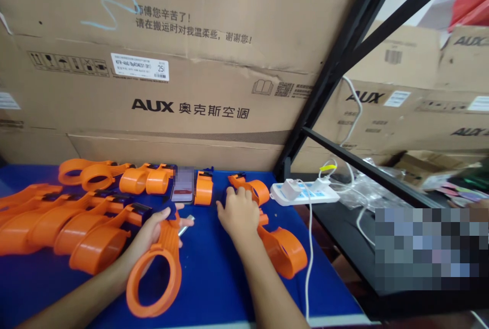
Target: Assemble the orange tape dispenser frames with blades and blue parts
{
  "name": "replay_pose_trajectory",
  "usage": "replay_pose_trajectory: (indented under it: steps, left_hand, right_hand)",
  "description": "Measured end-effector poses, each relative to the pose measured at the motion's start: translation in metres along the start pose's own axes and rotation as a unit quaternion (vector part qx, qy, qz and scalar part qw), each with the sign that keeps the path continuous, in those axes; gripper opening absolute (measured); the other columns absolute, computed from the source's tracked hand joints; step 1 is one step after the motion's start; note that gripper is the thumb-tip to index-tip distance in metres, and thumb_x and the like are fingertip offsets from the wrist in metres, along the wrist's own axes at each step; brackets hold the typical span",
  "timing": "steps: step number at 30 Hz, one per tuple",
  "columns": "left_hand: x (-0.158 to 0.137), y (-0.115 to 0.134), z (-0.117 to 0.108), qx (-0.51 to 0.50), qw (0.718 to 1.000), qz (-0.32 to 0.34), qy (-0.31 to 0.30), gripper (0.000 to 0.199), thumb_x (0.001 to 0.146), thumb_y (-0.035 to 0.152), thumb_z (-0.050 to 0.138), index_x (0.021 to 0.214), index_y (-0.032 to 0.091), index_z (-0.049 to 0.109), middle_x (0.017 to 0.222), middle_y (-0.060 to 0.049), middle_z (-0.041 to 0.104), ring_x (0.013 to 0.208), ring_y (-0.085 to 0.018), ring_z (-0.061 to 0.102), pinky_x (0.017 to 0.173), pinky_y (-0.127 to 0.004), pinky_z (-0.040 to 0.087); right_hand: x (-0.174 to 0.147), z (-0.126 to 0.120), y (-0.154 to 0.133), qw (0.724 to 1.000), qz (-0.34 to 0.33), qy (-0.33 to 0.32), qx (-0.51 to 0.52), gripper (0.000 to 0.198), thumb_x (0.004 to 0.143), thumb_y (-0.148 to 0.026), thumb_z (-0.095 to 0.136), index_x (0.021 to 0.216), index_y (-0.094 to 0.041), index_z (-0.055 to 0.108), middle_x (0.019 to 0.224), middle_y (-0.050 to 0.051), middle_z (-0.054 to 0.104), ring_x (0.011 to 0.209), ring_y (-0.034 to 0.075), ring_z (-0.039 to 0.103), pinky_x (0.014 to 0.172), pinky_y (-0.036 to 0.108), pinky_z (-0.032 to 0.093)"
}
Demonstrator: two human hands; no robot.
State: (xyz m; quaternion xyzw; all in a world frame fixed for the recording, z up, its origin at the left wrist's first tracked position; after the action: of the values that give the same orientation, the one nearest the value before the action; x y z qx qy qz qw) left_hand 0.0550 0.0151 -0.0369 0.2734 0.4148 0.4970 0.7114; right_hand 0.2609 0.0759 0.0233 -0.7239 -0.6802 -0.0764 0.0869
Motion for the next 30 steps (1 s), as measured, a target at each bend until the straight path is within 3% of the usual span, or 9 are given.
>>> replay_pose_trajectory:
  steps: [12,17,21,27,30]
  left_hand:
    - [0.004,0.001,0.000,0.012,1.000,0.017,-0.005,0.056,0.091,0.051,0.067,0.134,0.017,0.054,0.104,-0.017,0.080,0.050,-0.018,0.068,0.048,-0.027,0.053]
    - [0.000,0.002,0.001,0.013,1.000,0.017,-0.006,0.055,0.092,0.050,0.067,0.134,0.017,0.056,0.105,-0.015,0.080,0.051,-0.017,0.068,0.048,-0.026,0.052]
    - [0.000,0.002,0.002,0.009,1.000,0.015,-0.011,0.057,0.090,0.051,0.069,0.134,0.017,0.057,0.104,-0.015,0.080,0.052,-0.016,0.068,0.049,-0.026,0.053]
    - [0.001,0.001,0.000,0.007,1.000,0.021,-0.007,0.058,0.089,0.053,0.070,0.133,0.017,0.056,0.098,-0.014,0.081,0.050,-0.018,0.068,0.048,-0.027,0.052]
    - [0.003,0.002,0.000,-0.020,0.999,0.030,-0.023,0.058,0.089,0.051,0.070,0.134,0.016,0.055,0.100,-0.016,0.081,0.055,-0.018,0.069,0.051,-0.027,0.053]
  right_hand:
    - [-0.002,0.009,-0.010,0.999,-0.030,-0.024,0.022,0.030,0.094,-0.022,0.059,0.124,-0.019,0.063,0.125,0.018,0.060,0.116,0.035,0.056,0.087,0.041,0.047]
    - [0.001,0.012,-0.009,0.998,-0.036,-0.034,0.046,0.047,0.090,0.001,0.045,0.128,-0.019,0.062,0.123,0.017,0.059,0.109,0.030,0.062,0.086,0.038,0.047]
    - [0.002,0.013,-0.007,0.996,-0.036,-0.040,0.077,0.055,0.084,0.006,0.044,0.131,-0.019,0.060,0.127,0.015,0.056,0.107,0.029,0.066,0.081,0.035,0.048]
    - [0.004,0.006,-0.001,0.993,-0.023,0.007,0.114,0.063,0.085,0.004,0.043,0.143,-0.019,0.051,0.137,0.017,0.052,0.104,0.029,0.068,0.082,0.037,0.051]
    - [0.004,-0.008,0.005,0.986,-0.010,0.065,0.156,0.070,0.083,0.001,0.044,0.149,-0.019,0.045,0.144,0.018,0.046,0.107,0.030,0.067,0.088,0.040,0.053]
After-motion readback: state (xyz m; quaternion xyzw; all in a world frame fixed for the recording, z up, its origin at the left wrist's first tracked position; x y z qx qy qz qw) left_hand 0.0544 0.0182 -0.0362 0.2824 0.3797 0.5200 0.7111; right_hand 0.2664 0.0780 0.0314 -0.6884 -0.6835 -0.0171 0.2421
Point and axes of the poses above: each hand's wrist, its own x-axis towards the middle knuckle, its own z-axis out of the palm, y = z × x, the point moved 7 cm from there along x, towards the middle knuckle
